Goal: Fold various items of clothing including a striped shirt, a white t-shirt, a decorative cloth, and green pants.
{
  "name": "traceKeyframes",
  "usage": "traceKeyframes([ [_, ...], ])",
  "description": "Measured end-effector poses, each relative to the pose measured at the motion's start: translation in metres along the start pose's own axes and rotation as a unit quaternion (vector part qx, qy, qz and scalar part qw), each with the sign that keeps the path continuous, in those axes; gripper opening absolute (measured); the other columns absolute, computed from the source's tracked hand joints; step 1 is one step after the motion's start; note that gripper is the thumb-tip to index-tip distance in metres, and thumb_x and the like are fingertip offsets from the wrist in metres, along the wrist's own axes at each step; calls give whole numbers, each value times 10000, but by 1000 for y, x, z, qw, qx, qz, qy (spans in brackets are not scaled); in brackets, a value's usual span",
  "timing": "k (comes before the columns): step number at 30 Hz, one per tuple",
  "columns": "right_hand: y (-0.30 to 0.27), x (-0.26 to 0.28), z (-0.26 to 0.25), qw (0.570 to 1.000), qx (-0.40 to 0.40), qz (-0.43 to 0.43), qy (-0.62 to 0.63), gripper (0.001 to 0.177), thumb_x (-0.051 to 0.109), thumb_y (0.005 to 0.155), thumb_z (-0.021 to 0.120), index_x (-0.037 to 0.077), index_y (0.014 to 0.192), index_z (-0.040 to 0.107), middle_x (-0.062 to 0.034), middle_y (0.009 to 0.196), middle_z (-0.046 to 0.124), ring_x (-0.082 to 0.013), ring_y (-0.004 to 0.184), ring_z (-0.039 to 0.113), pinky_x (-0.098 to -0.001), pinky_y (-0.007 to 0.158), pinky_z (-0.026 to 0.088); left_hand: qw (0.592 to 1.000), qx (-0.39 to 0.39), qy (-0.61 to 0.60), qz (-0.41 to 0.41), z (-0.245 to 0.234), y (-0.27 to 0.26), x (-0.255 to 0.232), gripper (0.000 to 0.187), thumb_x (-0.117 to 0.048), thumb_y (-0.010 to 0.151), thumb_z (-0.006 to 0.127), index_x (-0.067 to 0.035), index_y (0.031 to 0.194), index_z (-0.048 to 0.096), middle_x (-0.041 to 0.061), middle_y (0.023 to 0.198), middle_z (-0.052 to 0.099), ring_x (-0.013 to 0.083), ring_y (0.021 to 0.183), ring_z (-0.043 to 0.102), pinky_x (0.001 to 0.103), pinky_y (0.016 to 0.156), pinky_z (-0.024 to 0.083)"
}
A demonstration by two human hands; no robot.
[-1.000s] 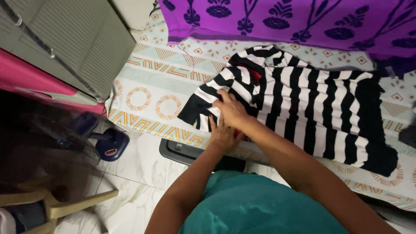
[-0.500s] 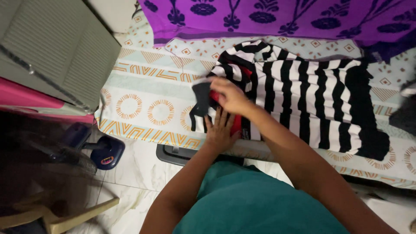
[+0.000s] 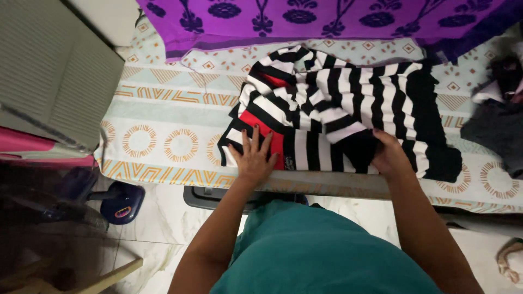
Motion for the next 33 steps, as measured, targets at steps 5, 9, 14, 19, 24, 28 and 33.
traceKeyframes([
  [5,26,15,-55,969,-23,-61,-240,124,121,976,712,112,1095,678,32,958,674,-103,887,626,-269,786,490,999,-32,-8,-15,-4,8,-3,732,-533,916,581,-270,1565,369,94,1683,164,403,1553,72,869,1046,38],
  [9,10,58,-4,938,84,-104,-321,249,15,966,655,89,1201,696,27,1071,710,-72,972,644,-244,900,510,985,-136,-87,-58,-3,32,13,806,-408,871,706,-85,1516,346,173,1671,209,426,1564,126,801,1134,110],
  [14,-9,122,-46,875,130,-190,-426,378,9,931,661,101,1298,669,34,1206,705,-64,1034,634,-226,938,504,966,-210,-149,-35,-19,47,28,905,-253,843,764,-71,1579,269,213,1682,181,444,1543,145,745,1155,155],
  [19,7,119,-175,866,-96,-83,-483,359,44,927,775,39,1280,711,-68,1056,703,-120,927,617,-266,839,505,967,-203,-139,-60,-27,47,29,930,-114,735,770,-107,1558,338,88,1633,283,419,1538,167,758,1139,123],
  [24,-5,100,-214,779,-230,-153,-562,560,400,873,889,17,1233,699,-133,1035,713,-223,951,642,-358,854,519,965,-227,-125,-26,-27,43,25,509,77,684,658,-151,1137,612,70,1469,485,344,1522,310,766,1172,90],
  [28,-23,100,-199,734,-233,-151,-620,724,470,692,931,11,1207,709,-151,1021,727,-287,934,690,-408,844,542,956,-263,-124,49,-17,40,27,348,83,767,657,-157,1008,582,40,1402,562,293,1468,442,752,1201,125],
  [33,-34,114,-161,896,-178,-156,-376,325,188,875,808,70,1143,669,-28,965,700,-157,808,634,-347,730,534,956,-241,-160,57,-13,44,33,330,55,641,636,-124,907,556,67,1260,588,334,1297,522,725,1159,184],
])
Point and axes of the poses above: each hand's wrist, its own y-axis towards the middle knuckle, its own z-axis out of the palm, x = y × z, the point moved 7 cm from there along y, towards the middle knuckle
